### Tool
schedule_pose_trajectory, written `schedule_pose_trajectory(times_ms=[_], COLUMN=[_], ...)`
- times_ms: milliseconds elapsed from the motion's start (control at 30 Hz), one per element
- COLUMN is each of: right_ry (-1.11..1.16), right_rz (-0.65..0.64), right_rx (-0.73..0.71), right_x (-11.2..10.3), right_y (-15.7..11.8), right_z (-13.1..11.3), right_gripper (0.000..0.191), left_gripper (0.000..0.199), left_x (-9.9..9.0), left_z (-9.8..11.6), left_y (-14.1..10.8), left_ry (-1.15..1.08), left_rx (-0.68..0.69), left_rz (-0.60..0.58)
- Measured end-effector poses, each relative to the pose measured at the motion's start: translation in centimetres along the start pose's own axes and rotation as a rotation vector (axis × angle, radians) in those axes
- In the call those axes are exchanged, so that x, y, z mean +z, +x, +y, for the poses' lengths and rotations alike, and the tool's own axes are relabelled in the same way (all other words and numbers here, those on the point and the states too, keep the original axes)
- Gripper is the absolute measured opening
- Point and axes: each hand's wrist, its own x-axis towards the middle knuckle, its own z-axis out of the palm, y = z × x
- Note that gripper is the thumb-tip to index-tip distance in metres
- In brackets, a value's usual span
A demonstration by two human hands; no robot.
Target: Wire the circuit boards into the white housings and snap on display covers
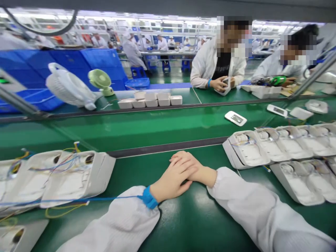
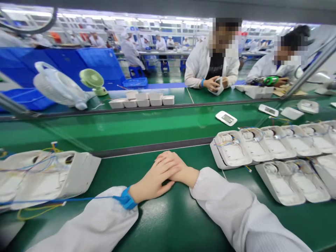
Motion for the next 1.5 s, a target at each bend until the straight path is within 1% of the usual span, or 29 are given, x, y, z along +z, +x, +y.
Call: schedule_pose_trajectory(times_ms=[67, 167, 267, 300, 333, 367, 467, 500, 533, 633, 767, 867, 900, 967, 1067, 1167, 1233, 1300, 1333, 1400, 1467, 1500], right_ry=[-0.018, -0.100, -0.179, -0.186, -0.180, -0.160, -0.057, -0.025, 0.000, 0.046, 0.107, 0.137, 0.124, 0.098, 0.054, -0.002, -0.026, -0.045, -0.050, -0.053, -0.047, -0.044], right_rz=[0.054, 0.203, 0.331, 0.342, 0.321, 0.266, 0.023, -0.029, -0.054, -0.045, -0.012, 0.009, 0.002, 0.022, 0.039, 0.061, 0.062, 0.059, 0.058, 0.054, 0.052, 0.051], right_rx=[-0.025, -0.086, -0.084, -0.074, -0.067, -0.060, -0.023, -0.005, 0.011, 0.026, 0.033, -0.019, -0.059, -0.118, -0.182, -0.195, -0.201, -0.196, -0.193, -0.188, -0.185, -0.184], right_x=[-0.7, -1.9, -2.5, -2.5, -2.5, -2.4, -2.0, -1.9, -1.7, -1.4, -1.3, -1.5, -1.5, -1.6, -1.8, -1.8, -1.8, -1.7, -1.7, -1.6, -1.6, -1.6], right_y=[-0.4, -1.1, -1.4, -1.4, -1.3, -1.2, -0.8, -0.6, -0.5, -0.4, -0.8, -1.3, -1.3, -1.4, -1.4, -1.4, -1.4, -1.4, -1.4, -1.3, -1.3, -1.3], right_z=[-0.3, -1.2, -1.9, -2.0, -1.9, -1.7, -0.9, -0.6, -0.4, -0.1, -0.4, -0.1, 0.1, 0.5, 0.8, 0.8, 0.8, 0.8, 0.9, 0.9, 0.9, 0.8], right_gripper=[0.030, 0.041, 0.041, 0.040, 0.038, 0.035, 0.024, 0.021, 0.019, 0.017, 0.020, 0.025, 0.025, 0.030, 0.032, 0.032, 0.032, 0.033, 0.033, 0.033, 0.033, 0.033], left_gripper=[0.048, 0.045, 0.044, 0.044, 0.045, 0.046, 0.051, 0.052, 0.053, 0.054, 0.052, 0.050, 0.049, 0.044, 0.041, 0.036, 0.032, 0.026, 0.022, 0.015, 0.006, 0.006], left_x=[-0.1, -0.2, -0.1, -0.1, -0.1, 0.0, -0.1, -0.1, -0.1, -0.1, 0.0, -0.3, -0.4, -0.8, -1.4, -2.0, -2.6, -3.3, -3.8, -5.1, -6.8, -7.6], left_z=[0.3, 0.8, 1.3, 1.4, 1.4, 1.3, 0.8, 0.6, 0.4, 0.1, 0.6, 0.9, 1.0, 1.0, 1.3, 2.4, 3.4, 4.4, 4.8, 5.2, 5.0, 4.7], left_y=[0.0, 0.1, 0.0, -0.1, -0.1, -0.1, 0.0, 0.0, 0.1, -0.1, -0.7, -1.1, -1.3, -2.0, -4.1, -7.2, -9.7, -12.6, -14.2, -18.0, -22.1, -24.2], left_ry=[0.034, 0.092, 0.129, 0.131, 0.126, 0.115, 0.057, 0.040, 0.027, 0.016, 0.022, 0.033, 0.038, 0.025, -0.036, -0.085, -0.087, -0.054, -0.011, 0.110, 0.337, 0.483], left_rx=[0.018, 0.076, 0.128, 0.137, 0.135, 0.119, 0.038, 0.017, 0.004, -0.001, -0.005, -0.005, -0.007, -0.030, -0.116, -0.268, -0.366, -0.456, -0.518, -0.672, -0.834, -0.936], left_rz=[0.003, 0.038, 0.095, 0.105, 0.106, 0.096, 0.016, -0.010, -0.028, -0.040, -0.053, -0.058, -0.056, -0.019, 0.050, 0.119, 0.212, 0.338, 0.394, 0.469, 0.527, 0.579])
